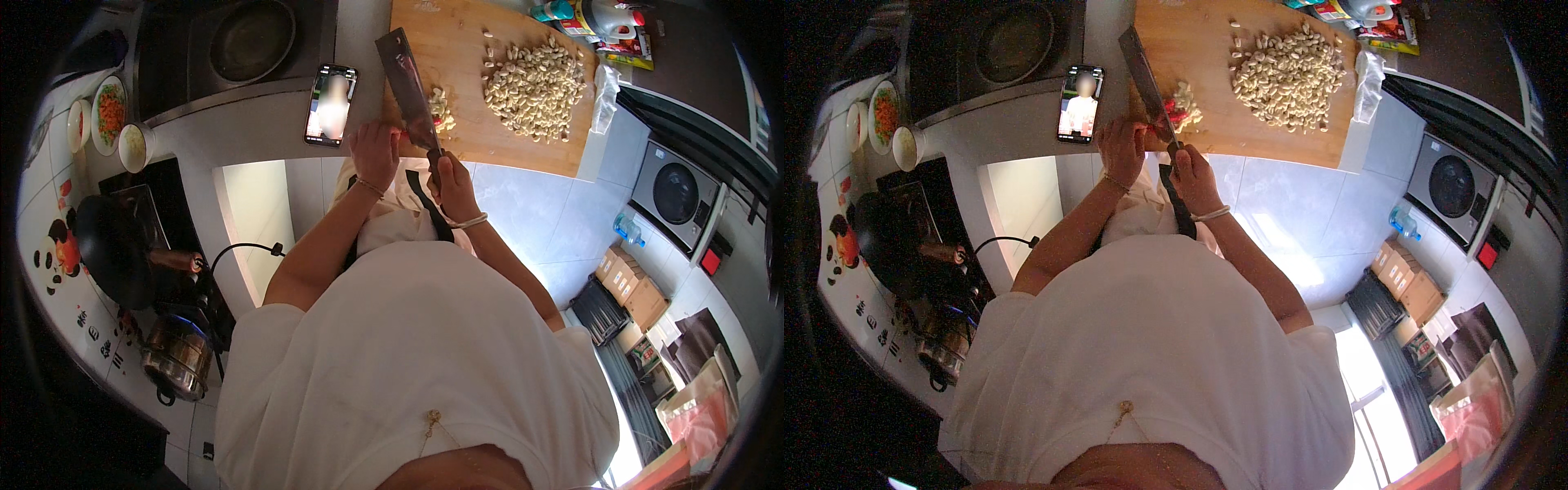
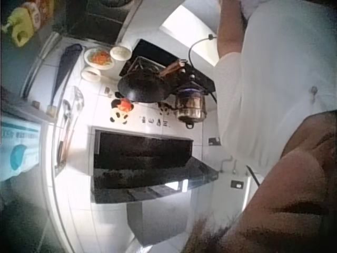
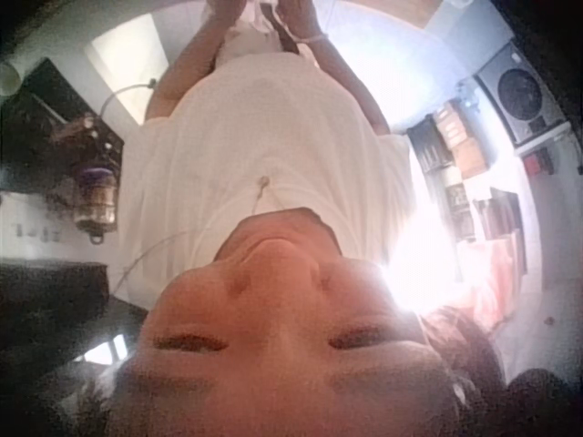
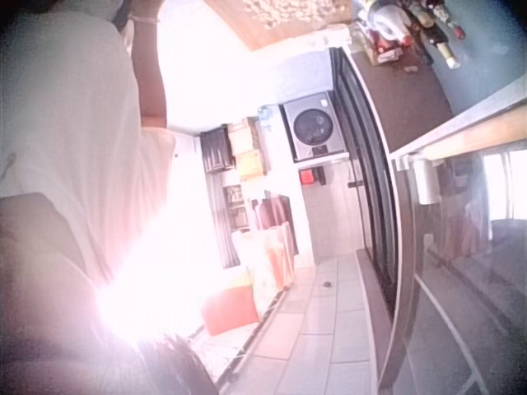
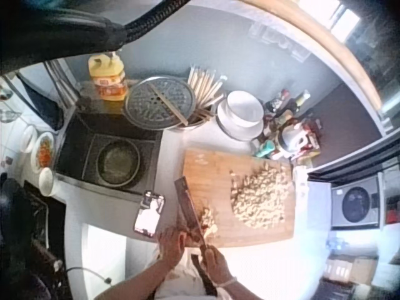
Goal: The person dices a red pepper and garlic on a wooden board using a cleaver and then scoops the diced ingredients into a metal pan.
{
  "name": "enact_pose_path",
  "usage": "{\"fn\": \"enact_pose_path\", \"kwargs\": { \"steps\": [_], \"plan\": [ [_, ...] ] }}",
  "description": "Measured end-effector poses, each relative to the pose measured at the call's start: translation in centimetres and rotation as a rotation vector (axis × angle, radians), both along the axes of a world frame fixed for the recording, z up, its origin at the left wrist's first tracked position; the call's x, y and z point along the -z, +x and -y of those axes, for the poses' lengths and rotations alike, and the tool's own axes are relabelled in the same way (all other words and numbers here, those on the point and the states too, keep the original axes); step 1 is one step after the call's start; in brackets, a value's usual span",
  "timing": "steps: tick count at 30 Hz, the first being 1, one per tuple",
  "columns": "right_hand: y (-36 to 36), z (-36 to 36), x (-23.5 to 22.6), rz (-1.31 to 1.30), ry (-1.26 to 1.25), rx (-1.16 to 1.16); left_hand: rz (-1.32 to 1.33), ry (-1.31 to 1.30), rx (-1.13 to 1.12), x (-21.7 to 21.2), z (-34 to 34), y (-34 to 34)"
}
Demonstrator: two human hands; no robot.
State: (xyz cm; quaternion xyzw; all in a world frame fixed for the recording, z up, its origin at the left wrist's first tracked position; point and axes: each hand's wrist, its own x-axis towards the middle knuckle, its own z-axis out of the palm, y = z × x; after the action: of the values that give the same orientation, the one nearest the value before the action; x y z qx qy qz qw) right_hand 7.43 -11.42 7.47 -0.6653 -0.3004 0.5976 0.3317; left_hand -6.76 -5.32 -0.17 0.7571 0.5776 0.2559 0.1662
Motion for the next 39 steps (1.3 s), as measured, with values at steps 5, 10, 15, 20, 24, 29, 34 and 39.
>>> {"fn": "enact_pose_path", "kwargs": {
  "steps": [5, 10, 15, 20, 24, 29, 34, 39],
  "plan": [
    [0.0, 0.3, -0.1, -0.016, -0.067, -0.018, 0.013, 0.021, -0.022, -0.7, -0.1, 0.1],
    [-0.8, -0.1, 2.6, 0.189, 0.085, -0.046, 0.008, 0.006, 0.030, -0.1, -0.2, 0.0],
    [1.0, -2.3, -1.1, 0.011, 0.022, 0.017, 0.047, -0.027, 0.059, -0.4, -0.9, 0.7],
    [5.8, -1.3, -1.2, 0.057, 0.086, 0.068, 0.089, 0.051, 0.119, -1.4, -1.8, 1.2],
    [6.7, -1.1, -0.6, 0.204, 0.030, -0.022, 0.078, 0.011, 0.121, -1.5, -2.1, 0.1],
    [5.8, -0.3, -0.8, 0.211, -0.012, -0.072, 0.105, -0.023, 0.131, -1.7, -2.3, -0.8],
    [5.8, -0.7, -2.2, 0.153, 0.039, -0.107, 0.160, -0.026, 0.109, -1.4, -2.3, -1.1],
    [6.7, -0.2, 1.2, 0.229, 0.117, -0.152, 0.129, -0.063, 0.129, -1.6, -2.1, -1.0]
  ]
}}
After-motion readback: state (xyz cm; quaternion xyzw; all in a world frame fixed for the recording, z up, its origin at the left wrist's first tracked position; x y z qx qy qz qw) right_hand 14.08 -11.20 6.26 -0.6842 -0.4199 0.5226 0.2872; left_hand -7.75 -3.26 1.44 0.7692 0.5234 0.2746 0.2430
